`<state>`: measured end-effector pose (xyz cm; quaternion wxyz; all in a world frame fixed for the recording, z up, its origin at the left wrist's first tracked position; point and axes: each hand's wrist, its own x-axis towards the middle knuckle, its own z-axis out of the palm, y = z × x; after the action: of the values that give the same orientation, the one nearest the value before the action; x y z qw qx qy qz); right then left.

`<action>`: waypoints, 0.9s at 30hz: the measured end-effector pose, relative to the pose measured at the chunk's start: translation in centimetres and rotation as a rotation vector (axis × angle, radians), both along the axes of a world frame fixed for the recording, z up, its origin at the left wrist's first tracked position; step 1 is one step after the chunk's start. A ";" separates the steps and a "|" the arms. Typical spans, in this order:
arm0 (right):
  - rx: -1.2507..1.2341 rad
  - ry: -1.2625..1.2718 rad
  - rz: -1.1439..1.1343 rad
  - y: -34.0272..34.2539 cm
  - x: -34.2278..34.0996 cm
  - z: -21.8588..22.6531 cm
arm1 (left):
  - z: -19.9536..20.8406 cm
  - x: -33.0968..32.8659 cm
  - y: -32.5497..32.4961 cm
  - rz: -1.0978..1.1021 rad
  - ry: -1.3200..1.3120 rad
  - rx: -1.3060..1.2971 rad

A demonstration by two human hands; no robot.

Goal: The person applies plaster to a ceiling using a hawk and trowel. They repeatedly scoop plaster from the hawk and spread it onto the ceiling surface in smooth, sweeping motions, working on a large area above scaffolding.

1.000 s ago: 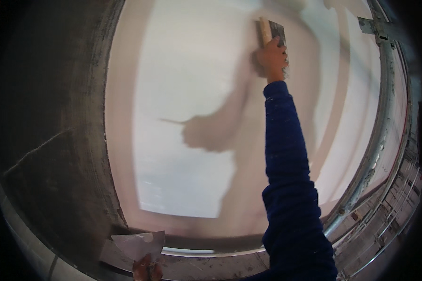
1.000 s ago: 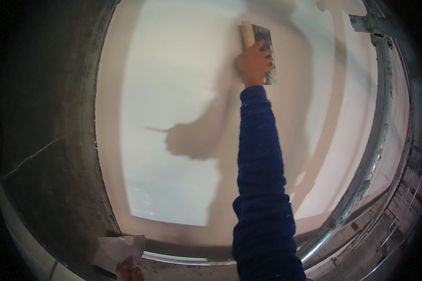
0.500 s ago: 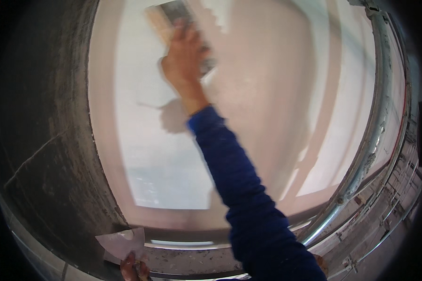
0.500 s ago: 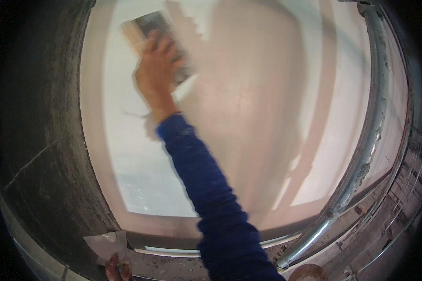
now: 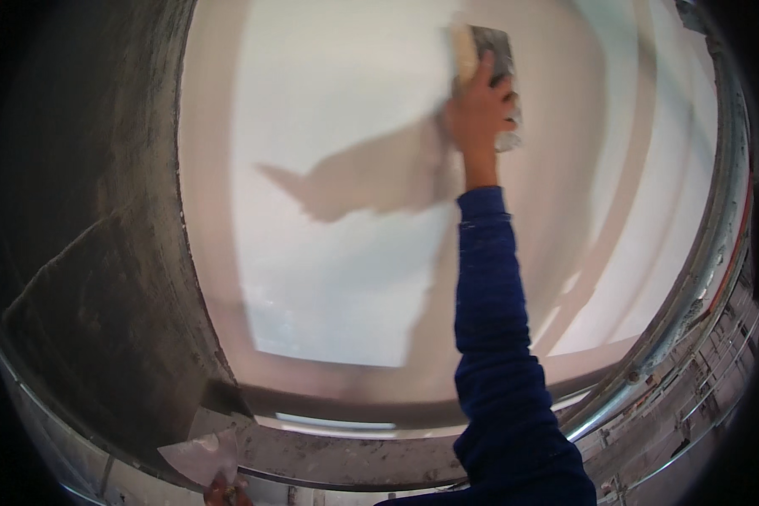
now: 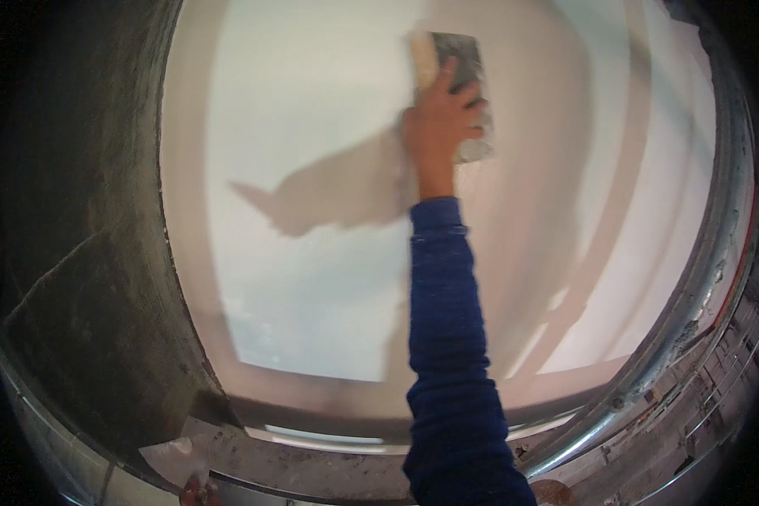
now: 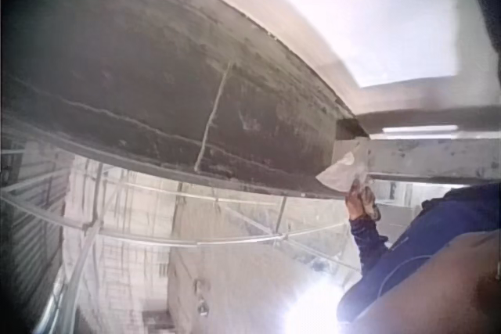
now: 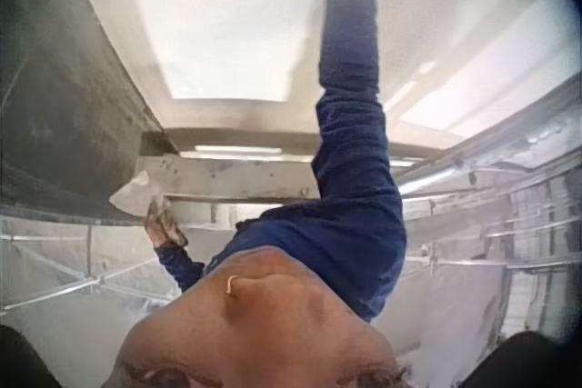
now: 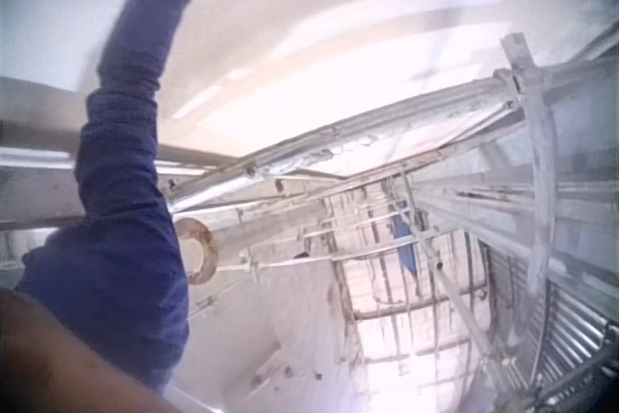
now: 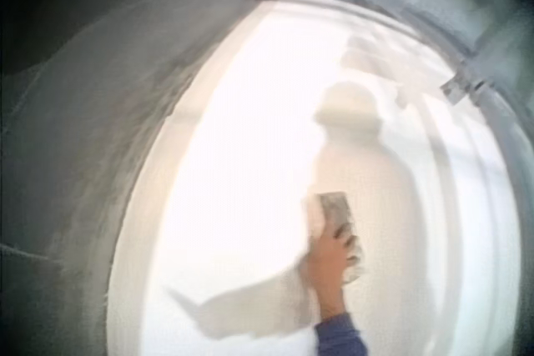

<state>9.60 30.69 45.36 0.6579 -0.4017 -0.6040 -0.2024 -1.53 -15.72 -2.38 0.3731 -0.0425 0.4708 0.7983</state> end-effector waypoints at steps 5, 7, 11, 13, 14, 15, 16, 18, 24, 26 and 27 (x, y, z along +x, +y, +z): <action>0.162 -0.082 0.093 -5.5 -12.9 -6.3 | 0.5 0.9 0.5 -0.045 0.011 0.148; 0.119 -0.094 0.234 -8.9 -16.4 -8.6 | 2.2 1.4 2.4 -0.045 0.076 0.208; 0.004 -0.279 0.571 -12.6 -14.7 -12.7 | 6.3 3.5 5.9 -0.022 0.257 0.269; 0.027 -0.272 0.559 -14.1 -11.3 -12.9 | 6.0 3.1 4.8 -0.064 0.321 0.280; 0.039 -0.278 0.528 -13.6 -8.7 -12.6 | 4.7 2.7 3.6 -0.078 0.280 0.251; 0.048 -0.253 0.541 -12.7 -6.6 -12.2 | 3.1 2.1 2.0 -0.080 0.243 0.215; 0.058 -0.231 0.546 -11.5 -4.2 -11.6 | 2.4 1.8 1.3 -0.090 0.203 0.183; 0.160 -0.155 0.366 -7.3 0.7 -10.3 | 3.6 2.9 1.0 -0.018 0.151 0.182; -0.083 -0.012 -0.038 1.2 12.5 -5.9 | -1.3 1.9 -2.1 0.062 -0.065 0.139; -0.096 0.004 -0.041 3.0 12.3 -6.4 | -1.4 2.2 -2.0 0.124 -0.067 0.074; -0.100 0.010 -0.047 3.1 11.7 -6.3 | -1.4 2.4 -1.8 0.150 -0.072 0.044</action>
<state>21.29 33.79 39.04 0.6352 -0.4491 -0.6004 -0.1854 0.85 -17.48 -3.75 0.3297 -0.0983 0.4349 0.8322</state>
